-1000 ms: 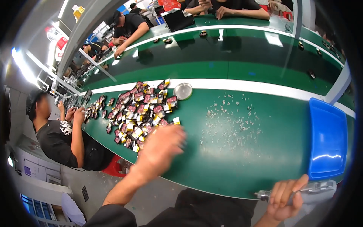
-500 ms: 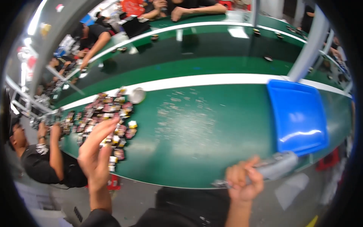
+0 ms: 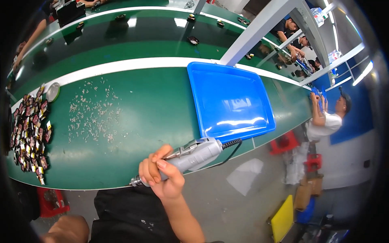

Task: Assembling small electronic components using an electric screwdriver on a factory assembly line.

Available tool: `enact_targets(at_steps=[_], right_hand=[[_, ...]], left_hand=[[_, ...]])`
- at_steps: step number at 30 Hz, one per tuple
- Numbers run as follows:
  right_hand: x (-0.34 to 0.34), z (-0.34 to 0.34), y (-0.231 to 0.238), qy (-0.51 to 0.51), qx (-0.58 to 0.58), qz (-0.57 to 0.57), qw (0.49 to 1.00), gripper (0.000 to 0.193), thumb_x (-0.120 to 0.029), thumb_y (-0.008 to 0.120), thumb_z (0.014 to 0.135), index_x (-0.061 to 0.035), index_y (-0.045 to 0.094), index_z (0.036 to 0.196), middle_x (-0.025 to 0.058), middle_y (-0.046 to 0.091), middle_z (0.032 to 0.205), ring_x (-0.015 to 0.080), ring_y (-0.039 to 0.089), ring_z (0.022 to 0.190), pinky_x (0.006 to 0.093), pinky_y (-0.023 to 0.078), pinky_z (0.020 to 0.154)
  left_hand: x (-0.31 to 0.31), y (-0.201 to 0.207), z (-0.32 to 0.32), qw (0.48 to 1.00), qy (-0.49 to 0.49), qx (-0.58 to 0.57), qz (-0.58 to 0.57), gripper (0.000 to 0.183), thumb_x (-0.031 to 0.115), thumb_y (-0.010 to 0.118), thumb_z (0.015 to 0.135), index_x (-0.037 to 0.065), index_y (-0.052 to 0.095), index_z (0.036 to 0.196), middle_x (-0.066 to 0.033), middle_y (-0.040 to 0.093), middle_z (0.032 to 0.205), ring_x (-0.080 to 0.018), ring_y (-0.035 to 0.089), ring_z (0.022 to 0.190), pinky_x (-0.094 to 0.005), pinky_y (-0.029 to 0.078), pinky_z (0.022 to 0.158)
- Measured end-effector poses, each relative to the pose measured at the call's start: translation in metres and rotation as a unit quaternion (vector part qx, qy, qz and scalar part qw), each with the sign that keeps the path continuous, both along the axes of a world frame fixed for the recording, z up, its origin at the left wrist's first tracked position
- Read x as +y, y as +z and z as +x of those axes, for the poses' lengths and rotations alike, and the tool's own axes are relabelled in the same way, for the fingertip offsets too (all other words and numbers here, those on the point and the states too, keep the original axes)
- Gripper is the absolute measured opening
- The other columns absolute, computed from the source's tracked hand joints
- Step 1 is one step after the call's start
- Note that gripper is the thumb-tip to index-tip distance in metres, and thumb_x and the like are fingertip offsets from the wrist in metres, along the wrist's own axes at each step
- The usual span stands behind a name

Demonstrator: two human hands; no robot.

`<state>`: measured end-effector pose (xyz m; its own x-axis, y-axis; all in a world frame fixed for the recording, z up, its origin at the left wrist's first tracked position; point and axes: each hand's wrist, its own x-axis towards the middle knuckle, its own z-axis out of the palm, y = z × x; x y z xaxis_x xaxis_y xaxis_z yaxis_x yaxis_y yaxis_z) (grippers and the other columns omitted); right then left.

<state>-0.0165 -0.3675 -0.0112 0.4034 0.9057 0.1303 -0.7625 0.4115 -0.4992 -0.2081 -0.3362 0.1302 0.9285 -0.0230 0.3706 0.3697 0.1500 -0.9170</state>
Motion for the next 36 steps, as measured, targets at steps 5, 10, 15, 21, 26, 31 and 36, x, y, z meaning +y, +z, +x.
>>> enact_targets(at_steps=[5, 10, 15, 21, 26, 31, 36], right_hand=[[0.001, 0.004, 0.001, 0.007, -0.016, 0.023, 1.000, 0.014, -0.015, 0.041, 0.089, -0.0060, 0.051, 0.095, -0.0003, 0.037, 0.049, 0.0113, 0.037, 0.041, 0.0294, 0.039, 0.049], [0.002, 0.003, -0.005, 0.006, -0.021, 0.015, 1.000, 0.015, -0.014, 0.041, 0.089, -0.0061, 0.051, 0.096, -0.0007, 0.037, 0.049, 0.0114, 0.037, 0.041, 0.0295, 0.039, 0.048], [0.004, 0.005, -0.003, 0.013, -0.036, 0.032, 0.999, 0.015, -0.015, 0.040, 0.089, -0.0067, 0.051, 0.096, -0.0010, 0.037, 0.049, 0.0110, 0.038, 0.041, 0.0290, 0.039, 0.049], [0.001, 0.008, -0.005, 0.015, -0.031, 0.044, 0.998, 0.015, -0.015, 0.041, 0.089, -0.0070, 0.051, 0.095, -0.0011, 0.037, 0.049, 0.0111, 0.038, 0.041, 0.0290, 0.039, 0.048], [0.005, 0.002, -0.004, 0.021, -0.016, 0.023, 0.999, 0.014, -0.015, 0.042, 0.089, -0.0068, 0.051, 0.095, -0.0010, 0.038, 0.050, 0.0113, 0.039, 0.042, 0.0292, 0.039, 0.048], [0.003, 0.008, -0.003, -0.003, -0.026, 0.028, 0.999, 0.013, -0.015, 0.043, 0.089, -0.0064, 0.051, 0.094, -0.0012, 0.038, 0.050, 0.0107, 0.039, 0.041, 0.0288, 0.039, 0.047], [0.007, 0.006, -0.003, 0.004, -0.020, 0.056, 0.998, 0.013, -0.011, 0.041, 0.089, -0.0055, 0.050, 0.095, 0.0008, 0.039, 0.051, 0.0117, 0.039, 0.041, 0.0296, 0.039, 0.048]], left_hand=[[-0.013, -0.003, 0.003, 0.999, 0.042, 0.010, 0.033, 0.025, 0.013, 0.045, 0.097, -0.003, 0.062, 0.088, -0.0091, 0.063, 0.083, -0.0143, 0.058, 0.066, -0.0205, 0.050, 0.062], [-0.007, -0.015, -0.002, 0.994, 0.078, 0.024, 0.073, 0.028, 0.015, 0.044, 0.098, -0.004, 0.062, 0.088, -0.0094, 0.064, 0.082, -0.0149, 0.059, 0.067, -0.0214, 0.051, 0.063], [-0.010, -0.016, -0.013, 0.981, 0.127, 0.061, 0.130, 0.031, 0.017, 0.042, 0.098, -0.004, 0.063, 0.088, -0.0098, 0.064, 0.082, -0.0156, 0.060, 0.068, -0.0223, 0.051, 0.064], [0.001, -0.014, -0.016, 0.956, 0.163, 0.081, 0.231, 0.035, 0.019, 0.040, 0.099, -0.004, 0.063, 0.087, -0.0102, 0.064, 0.081, -0.0163, 0.061, 0.069, -0.0234, 0.052, 0.064], [0.011, -0.012, -0.021, 0.925, 0.193, 0.093, 0.315, 0.038, 0.021, 0.039, 0.099, -0.004, 0.063, 0.086, -0.0106, 0.065, 0.080, -0.0170, 0.062, 0.070, -0.0243, 0.053, 0.065], [0.008, -0.012, -0.032, 0.887, 0.242, 0.126, 0.372, 0.041, 0.023, 0.037, 0.100, -0.005, 0.064, 0.086, -0.0109, 0.065, 0.079, -0.0176, 0.063, 0.071, -0.0252, 0.054, 0.065], [0.019, -0.012, -0.031, 0.844, 0.271, 0.120, 0.446, 0.044, 0.024, 0.036, 0.101, -0.005, 0.064, 0.086, -0.0113, 0.065, 0.079, -0.0183, 0.064, 0.072, -0.0261, 0.055, 0.066]])
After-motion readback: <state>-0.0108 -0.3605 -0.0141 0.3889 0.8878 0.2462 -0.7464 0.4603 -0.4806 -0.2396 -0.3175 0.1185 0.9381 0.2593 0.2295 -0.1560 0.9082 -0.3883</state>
